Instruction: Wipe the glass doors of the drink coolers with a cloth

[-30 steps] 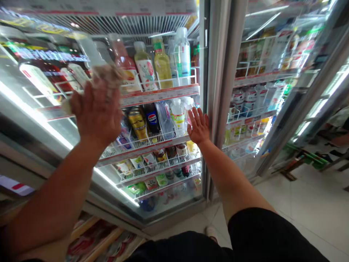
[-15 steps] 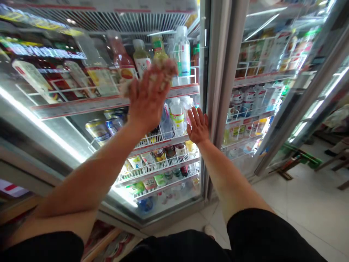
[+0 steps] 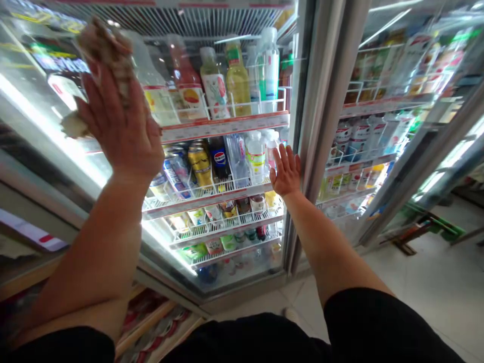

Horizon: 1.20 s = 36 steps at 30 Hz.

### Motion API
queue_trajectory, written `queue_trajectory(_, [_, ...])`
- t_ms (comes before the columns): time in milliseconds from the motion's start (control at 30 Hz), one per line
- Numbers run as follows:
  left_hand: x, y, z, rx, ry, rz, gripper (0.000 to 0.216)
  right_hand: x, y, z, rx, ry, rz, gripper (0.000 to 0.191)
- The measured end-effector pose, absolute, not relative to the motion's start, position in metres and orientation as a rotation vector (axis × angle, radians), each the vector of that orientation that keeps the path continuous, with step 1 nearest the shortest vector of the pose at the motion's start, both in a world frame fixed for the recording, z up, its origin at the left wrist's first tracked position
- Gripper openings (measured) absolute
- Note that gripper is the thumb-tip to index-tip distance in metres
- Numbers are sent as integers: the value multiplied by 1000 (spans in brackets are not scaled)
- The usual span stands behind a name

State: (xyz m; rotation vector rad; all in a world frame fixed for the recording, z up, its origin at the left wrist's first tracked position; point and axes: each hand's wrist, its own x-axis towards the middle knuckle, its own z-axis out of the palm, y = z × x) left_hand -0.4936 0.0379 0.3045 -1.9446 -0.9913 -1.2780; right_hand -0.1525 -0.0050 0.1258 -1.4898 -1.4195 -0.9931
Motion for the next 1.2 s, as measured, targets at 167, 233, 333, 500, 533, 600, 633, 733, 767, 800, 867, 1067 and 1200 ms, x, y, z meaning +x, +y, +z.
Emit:
queue_trajectory(167, [-489,28,221,-1991,-850,-1181,70,-152,-7,124,-1473,-1403,-1005,63])
queue_trajectory(233, [-485,21,176,-2113,-650,-938,70,-152,-7,123,-1476,-1395,-1008,63])
queue_trajectory(333, [-500,18,141,-2167,-466,-728,72,-151,-4,119,-1443,-1362,-1048,63])
queue_trajectory(500, [-558,27,187,-1997,-643,-875,73,-144,8,109,-1390,-1284,-1037,67])
queue_trajectory(533, [-568,28,202,-1939,-727,-959,73,-143,9,108,-1385,-1266,-1019,67])
queue_trajectory(600, [-580,30,225,-1830,-883,-1123,71,-142,10,107,-1380,-1254,-983,68])
queue_trajectory(633, [-582,30,230,-1791,-945,-1184,70,-142,9,107,-1375,-1251,-973,68])
queue_trajectory(733, [-573,27,217,-1769,-1027,-1193,71,-144,6,109,-1382,-1245,-939,69])
queue_trajectory(767, [-567,25,205,-1784,-1014,-1143,72,-144,5,109,-1388,-1241,-930,70])
queue_trajectory(800, [-562,24,191,-1813,-963,-1064,72,-144,5,109,-1391,-1233,-926,72])
queue_trajectory(867, [-554,20,164,-1892,-768,-858,71,-143,5,109,-1379,-1227,-908,74])
queue_trajectory(1067, [-587,18,154,-1916,-646,-700,68,-136,2,103,-1373,-1217,-726,80])
queue_trajectory(1200, [-627,23,183,-1861,-791,-803,71,-140,-2,108,-1406,-1259,-716,86])
